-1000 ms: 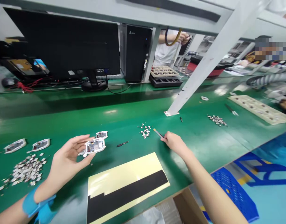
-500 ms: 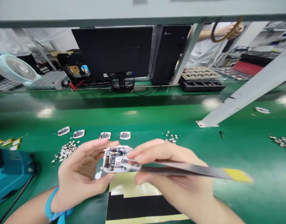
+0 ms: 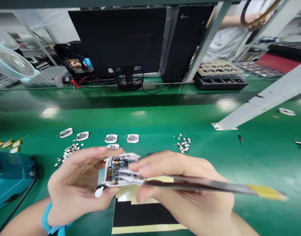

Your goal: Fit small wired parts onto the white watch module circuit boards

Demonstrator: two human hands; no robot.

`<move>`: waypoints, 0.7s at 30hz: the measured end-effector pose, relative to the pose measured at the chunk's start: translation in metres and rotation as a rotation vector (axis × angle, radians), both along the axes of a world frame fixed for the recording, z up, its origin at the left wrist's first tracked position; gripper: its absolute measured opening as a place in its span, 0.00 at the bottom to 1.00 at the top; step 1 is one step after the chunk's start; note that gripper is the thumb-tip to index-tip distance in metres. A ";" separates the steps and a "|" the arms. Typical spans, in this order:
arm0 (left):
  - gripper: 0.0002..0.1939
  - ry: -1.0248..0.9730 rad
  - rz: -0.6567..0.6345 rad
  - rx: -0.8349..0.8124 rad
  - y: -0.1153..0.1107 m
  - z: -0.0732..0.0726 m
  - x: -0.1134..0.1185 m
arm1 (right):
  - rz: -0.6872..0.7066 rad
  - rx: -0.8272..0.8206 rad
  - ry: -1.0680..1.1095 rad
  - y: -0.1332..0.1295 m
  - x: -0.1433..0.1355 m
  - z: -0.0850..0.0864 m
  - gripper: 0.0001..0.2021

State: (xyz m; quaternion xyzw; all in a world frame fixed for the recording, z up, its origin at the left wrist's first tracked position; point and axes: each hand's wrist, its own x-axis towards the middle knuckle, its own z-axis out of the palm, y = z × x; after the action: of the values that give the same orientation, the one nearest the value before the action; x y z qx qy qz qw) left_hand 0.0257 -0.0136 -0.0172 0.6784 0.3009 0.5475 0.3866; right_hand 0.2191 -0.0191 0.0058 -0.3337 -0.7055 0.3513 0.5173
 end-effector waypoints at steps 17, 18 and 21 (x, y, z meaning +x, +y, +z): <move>0.06 0.334 -0.049 0.057 0.001 0.014 -0.016 | -0.002 0.006 0.015 -0.005 0.000 -0.001 0.18; 0.05 0.353 -0.029 0.045 0.001 0.015 -0.016 | -0.008 0.015 0.005 -0.005 0.000 -0.001 0.19; 0.06 0.353 0.045 0.194 0.003 0.014 -0.012 | 0.032 0.020 0.014 -0.006 -0.001 -0.001 0.21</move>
State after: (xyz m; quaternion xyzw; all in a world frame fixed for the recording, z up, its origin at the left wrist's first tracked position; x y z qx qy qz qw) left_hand 0.0137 -0.0107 -0.0032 0.7910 0.3249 0.4550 0.2486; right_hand 0.2185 -0.0247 0.0048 -0.3145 -0.7105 0.3550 0.5199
